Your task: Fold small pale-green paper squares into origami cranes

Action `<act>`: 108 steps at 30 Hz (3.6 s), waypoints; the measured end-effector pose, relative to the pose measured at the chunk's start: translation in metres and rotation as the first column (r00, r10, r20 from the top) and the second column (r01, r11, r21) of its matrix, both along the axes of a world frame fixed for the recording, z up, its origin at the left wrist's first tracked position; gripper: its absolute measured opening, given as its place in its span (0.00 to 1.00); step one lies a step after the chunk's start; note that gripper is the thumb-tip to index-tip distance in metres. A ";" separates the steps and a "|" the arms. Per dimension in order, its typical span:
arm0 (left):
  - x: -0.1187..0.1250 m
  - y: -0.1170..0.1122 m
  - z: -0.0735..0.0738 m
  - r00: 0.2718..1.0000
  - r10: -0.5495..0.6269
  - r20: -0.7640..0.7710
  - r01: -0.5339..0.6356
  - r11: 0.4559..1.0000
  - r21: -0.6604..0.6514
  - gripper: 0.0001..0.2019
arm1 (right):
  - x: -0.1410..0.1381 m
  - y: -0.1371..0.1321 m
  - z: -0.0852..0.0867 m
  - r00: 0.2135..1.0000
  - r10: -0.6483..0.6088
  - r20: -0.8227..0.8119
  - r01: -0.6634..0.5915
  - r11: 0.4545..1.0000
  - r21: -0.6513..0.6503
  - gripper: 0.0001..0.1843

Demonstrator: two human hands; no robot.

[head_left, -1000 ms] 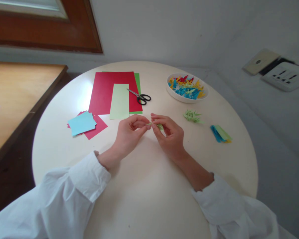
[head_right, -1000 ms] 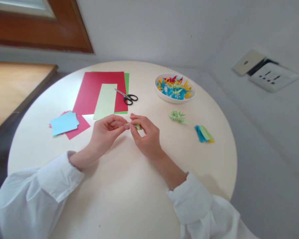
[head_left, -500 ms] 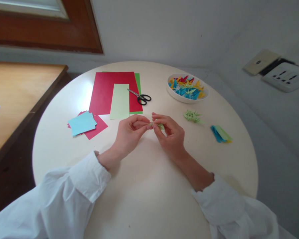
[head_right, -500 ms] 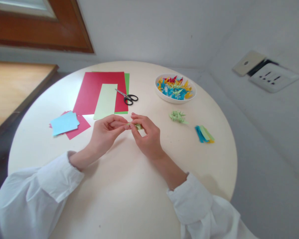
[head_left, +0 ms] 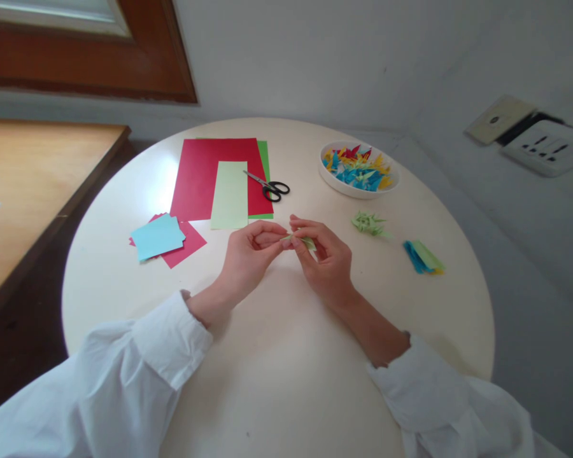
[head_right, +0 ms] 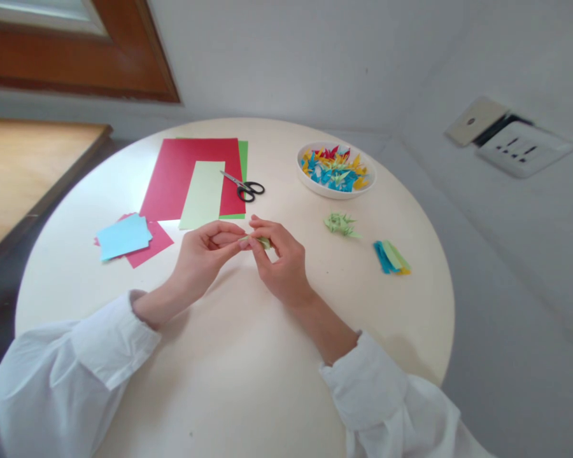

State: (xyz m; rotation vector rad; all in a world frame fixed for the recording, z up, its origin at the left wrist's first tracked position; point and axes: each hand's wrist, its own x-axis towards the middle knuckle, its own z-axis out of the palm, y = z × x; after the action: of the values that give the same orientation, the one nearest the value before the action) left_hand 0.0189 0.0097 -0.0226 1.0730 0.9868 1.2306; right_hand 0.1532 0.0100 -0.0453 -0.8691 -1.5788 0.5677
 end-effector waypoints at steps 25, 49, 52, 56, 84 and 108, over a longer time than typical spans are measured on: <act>0.000 0.000 0.002 0.997 0.046 -0.066 -0.047 0.999 -0.016 0.14 | 0.000 0.001 0.000 0.998 -0.041 0.041 0.040 0.999 0.024 0.04; -0.005 0.003 -0.002 0.887 0.257 -0.385 -0.127 0.935 0.332 0.04 | 0.005 0.003 0.008 0.947 -0.199 0.253 0.165 0.975 0.148 0.06; -0.007 0.005 -0.005 0.851 0.253 -0.460 -0.064 0.920 0.387 0.07 | 0.006 0.003 0.008 0.955 -0.168 0.243 0.137 0.981 0.139 0.06; -0.008 0.007 -0.012 0.916 0.100 -0.389 0.067 0.917 0.394 0.11 | 0.006 0.001 0.007 0.971 -0.092 0.220 0.063 0.989 0.135 0.08; -0.006 0.007 -0.005 0.962 -0.013 -0.272 0.087 0.960 0.264 0.08 | 0.007 -0.002 0.007 0.985 -0.095 0.144 0.098 0.995 -0.017 0.05; -0.008 0.003 -0.007 0.847 0.089 -0.524 0.110 0.935 0.338 0.04 | -0.004 -0.004 0.007 0.975 -0.039 -0.218 -0.032 0.950 -0.312 0.04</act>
State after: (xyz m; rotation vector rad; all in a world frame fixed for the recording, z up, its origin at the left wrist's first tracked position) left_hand 0.0111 0.0126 -0.0296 1.7753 1.1937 1.1472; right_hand 0.1490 0.0065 -0.0387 -1.0067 -1.3022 0.8998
